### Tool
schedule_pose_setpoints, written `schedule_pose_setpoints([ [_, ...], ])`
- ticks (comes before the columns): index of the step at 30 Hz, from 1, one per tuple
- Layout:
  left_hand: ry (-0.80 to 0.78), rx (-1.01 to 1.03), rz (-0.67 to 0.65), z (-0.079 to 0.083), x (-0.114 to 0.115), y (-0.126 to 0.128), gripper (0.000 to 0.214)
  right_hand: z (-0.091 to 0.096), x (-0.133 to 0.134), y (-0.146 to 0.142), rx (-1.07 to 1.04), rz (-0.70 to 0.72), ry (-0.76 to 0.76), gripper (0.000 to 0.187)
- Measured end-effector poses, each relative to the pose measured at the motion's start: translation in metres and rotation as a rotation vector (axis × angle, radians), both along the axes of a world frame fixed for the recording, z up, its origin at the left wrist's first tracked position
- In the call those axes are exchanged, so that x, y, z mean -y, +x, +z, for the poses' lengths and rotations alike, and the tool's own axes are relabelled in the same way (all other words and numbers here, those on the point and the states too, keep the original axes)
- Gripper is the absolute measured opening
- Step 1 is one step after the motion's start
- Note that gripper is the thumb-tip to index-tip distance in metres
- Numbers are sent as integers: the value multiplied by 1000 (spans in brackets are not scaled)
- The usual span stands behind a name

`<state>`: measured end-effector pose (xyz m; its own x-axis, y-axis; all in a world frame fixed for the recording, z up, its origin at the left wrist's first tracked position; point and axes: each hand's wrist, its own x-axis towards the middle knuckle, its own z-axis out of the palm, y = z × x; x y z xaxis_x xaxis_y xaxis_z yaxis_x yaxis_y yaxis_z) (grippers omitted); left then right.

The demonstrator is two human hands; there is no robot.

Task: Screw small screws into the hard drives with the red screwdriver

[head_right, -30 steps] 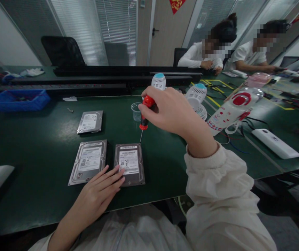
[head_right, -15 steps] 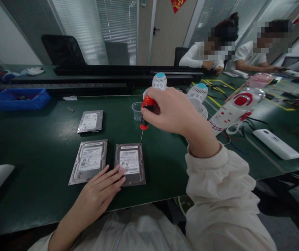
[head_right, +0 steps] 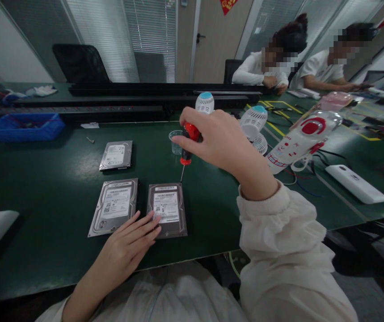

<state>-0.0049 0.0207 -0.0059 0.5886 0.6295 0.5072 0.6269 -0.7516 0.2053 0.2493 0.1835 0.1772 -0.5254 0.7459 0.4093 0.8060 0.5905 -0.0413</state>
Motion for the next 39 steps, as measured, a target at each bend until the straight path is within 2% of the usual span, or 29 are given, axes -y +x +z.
schedule_pose_setpoints([
  [7,21,-5,4,2,0,0,32,3,3,6,84,-3,29,37],
  [10,27,-6,9,2,0,0,32,6,2,9,84,-15,39,28],
  [15,16,-5,10,0,0,1,32,4,0,9,90,-69,99,37],
  [23,6,16,-1,-1,0,0,33,-3,3,-3,-77,64,-13,36],
  [25,6,13,-1,-1,0,0,33,-2,4,-6,-43,40,13,31],
  [29,15,14,8,-1,0,0,33,-1,4,-9,37,-43,44,39],
  [32,14,7,3,-1,0,0,33,-1,4,-4,15,26,-8,35],
  [36,10,16,-2,-1,0,0,33,-2,3,3,-46,192,-82,48],
  [39,24,26,-2,-1,-1,0,32,-3,1,3,-62,159,-86,48],
])
